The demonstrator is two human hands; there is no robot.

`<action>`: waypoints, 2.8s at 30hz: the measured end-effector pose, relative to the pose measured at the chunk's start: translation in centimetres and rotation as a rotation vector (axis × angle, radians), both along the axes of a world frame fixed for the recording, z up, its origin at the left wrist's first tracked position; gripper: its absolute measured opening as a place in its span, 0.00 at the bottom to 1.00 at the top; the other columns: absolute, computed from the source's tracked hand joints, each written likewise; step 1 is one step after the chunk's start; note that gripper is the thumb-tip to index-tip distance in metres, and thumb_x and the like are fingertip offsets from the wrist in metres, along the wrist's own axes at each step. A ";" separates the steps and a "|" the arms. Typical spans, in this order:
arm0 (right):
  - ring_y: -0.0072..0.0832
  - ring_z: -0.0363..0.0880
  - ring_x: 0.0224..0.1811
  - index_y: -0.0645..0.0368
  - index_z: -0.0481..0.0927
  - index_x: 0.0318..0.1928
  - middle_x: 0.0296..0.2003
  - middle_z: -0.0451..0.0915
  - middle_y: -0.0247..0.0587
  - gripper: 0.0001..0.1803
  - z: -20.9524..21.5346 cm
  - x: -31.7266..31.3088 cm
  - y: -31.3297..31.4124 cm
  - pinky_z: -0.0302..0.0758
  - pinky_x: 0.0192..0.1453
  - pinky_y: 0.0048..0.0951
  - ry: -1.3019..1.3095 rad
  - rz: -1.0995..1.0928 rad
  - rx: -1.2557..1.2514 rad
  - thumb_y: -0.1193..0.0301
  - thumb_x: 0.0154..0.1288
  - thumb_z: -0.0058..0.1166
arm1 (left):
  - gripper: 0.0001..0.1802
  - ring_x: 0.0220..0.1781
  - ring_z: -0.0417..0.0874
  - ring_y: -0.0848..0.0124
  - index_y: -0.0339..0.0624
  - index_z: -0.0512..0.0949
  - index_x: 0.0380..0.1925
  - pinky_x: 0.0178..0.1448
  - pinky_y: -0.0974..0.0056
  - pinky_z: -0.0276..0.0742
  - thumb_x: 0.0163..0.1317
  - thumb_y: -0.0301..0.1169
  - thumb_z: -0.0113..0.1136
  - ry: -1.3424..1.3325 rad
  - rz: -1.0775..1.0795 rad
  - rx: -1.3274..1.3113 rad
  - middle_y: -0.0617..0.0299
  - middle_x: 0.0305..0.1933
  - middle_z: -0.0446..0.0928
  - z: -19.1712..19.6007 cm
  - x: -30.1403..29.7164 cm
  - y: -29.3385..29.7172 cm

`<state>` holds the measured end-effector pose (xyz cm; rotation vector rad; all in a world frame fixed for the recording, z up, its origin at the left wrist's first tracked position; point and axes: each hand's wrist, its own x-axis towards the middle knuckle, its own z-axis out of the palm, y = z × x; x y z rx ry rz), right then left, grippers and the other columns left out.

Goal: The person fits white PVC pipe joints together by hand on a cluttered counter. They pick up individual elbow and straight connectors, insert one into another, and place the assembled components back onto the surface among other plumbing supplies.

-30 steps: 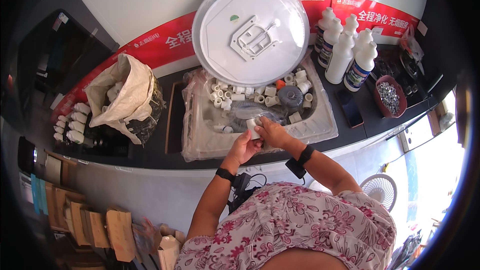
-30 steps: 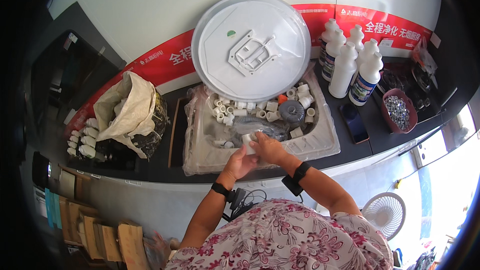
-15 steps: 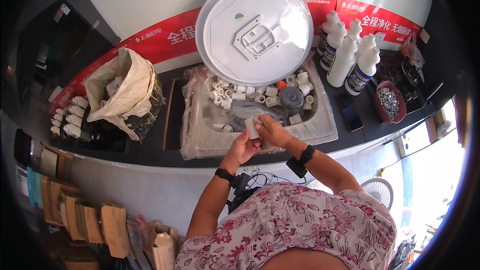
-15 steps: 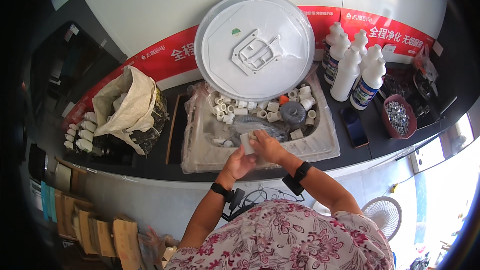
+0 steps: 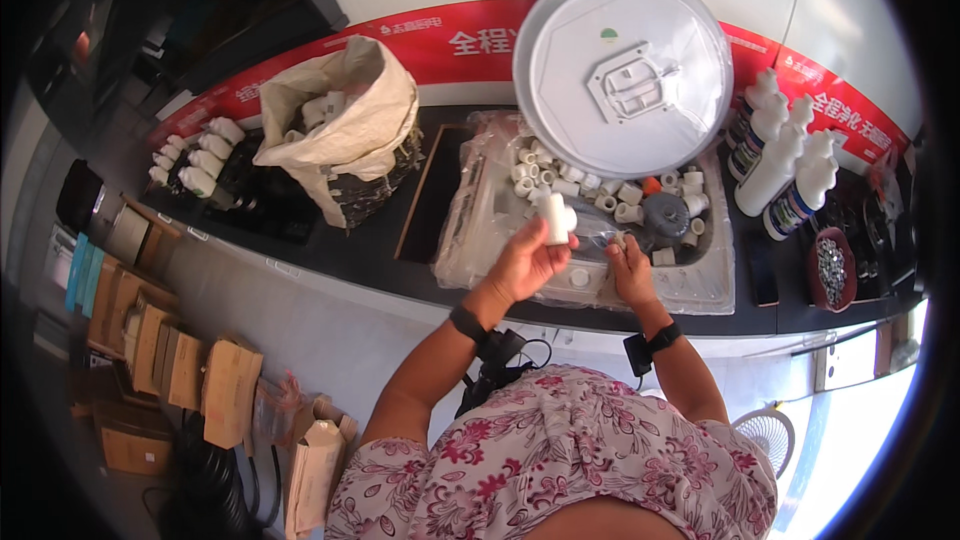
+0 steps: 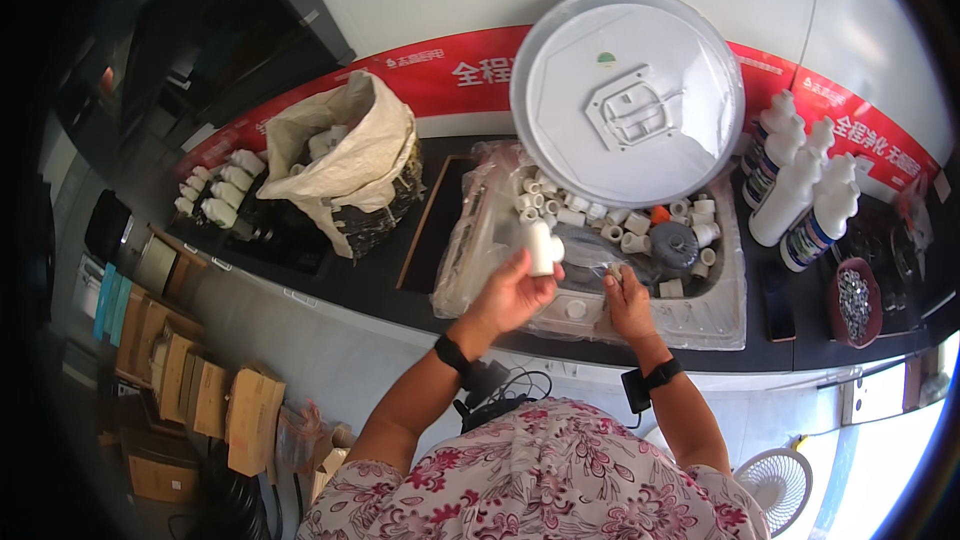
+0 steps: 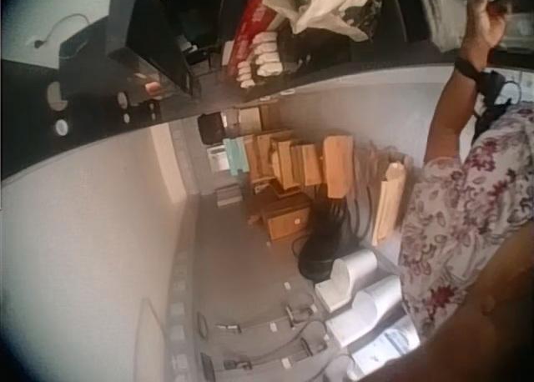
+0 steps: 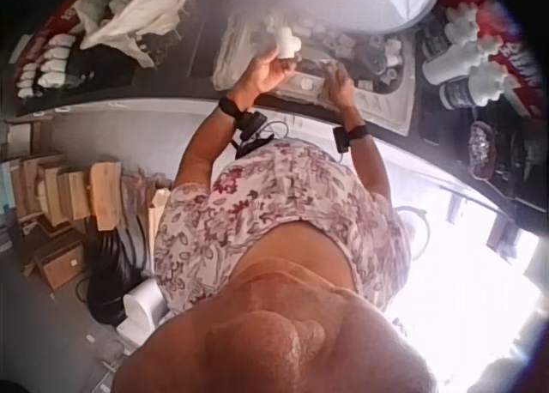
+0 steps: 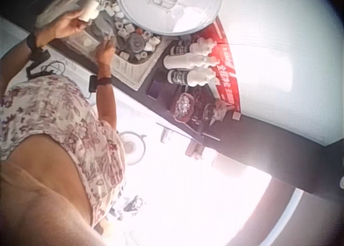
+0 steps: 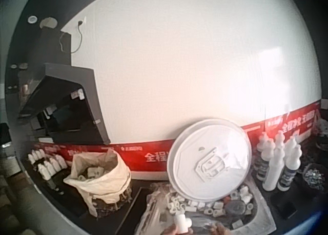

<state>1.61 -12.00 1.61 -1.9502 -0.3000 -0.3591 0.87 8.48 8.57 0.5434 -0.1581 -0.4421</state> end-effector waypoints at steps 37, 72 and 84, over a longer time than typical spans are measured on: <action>0.53 0.68 0.28 0.63 0.65 0.32 0.26 0.69 0.54 0.11 -0.2 -3.3 -5.1 0.66 0.29 0.40 -0.031 -0.194 -0.085 0.70 0.56 0.51 | 0.15 0.37 0.72 0.59 0.41 0.66 0.42 0.38 0.64 0.73 0.58 0.35 0.52 0.395 0.176 0.893 0.48 0.39 0.70 -4.7 16.3 1.9; 0.55 0.69 0.31 0.63 0.66 0.34 0.27 0.70 0.53 0.10 0.5 -3.2 -4.4 0.67 0.30 0.41 0.042 -0.236 -0.063 0.71 0.55 0.51 | 0.12 0.30 0.80 0.62 0.33 0.76 0.27 0.27 0.59 0.73 0.45 0.32 0.58 0.003 0.130 2.022 0.52 0.28 0.77 -12.3 21.3 4.3; 0.53 0.69 0.32 0.63 0.67 0.35 0.31 0.70 0.52 0.10 -0.1 -3.3 -5.1 0.67 0.33 0.40 -0.042 -0.214 -0.072 0.71 0.55 0.52 | 0.08 0.30 0.79 0.68 0.31 0.72 0.33 0.32 0.73 0.74 0.55 0.25 0.54 0.024 0.022 0.895 0.53 0.32 0.76 -2.5 11.1 1.2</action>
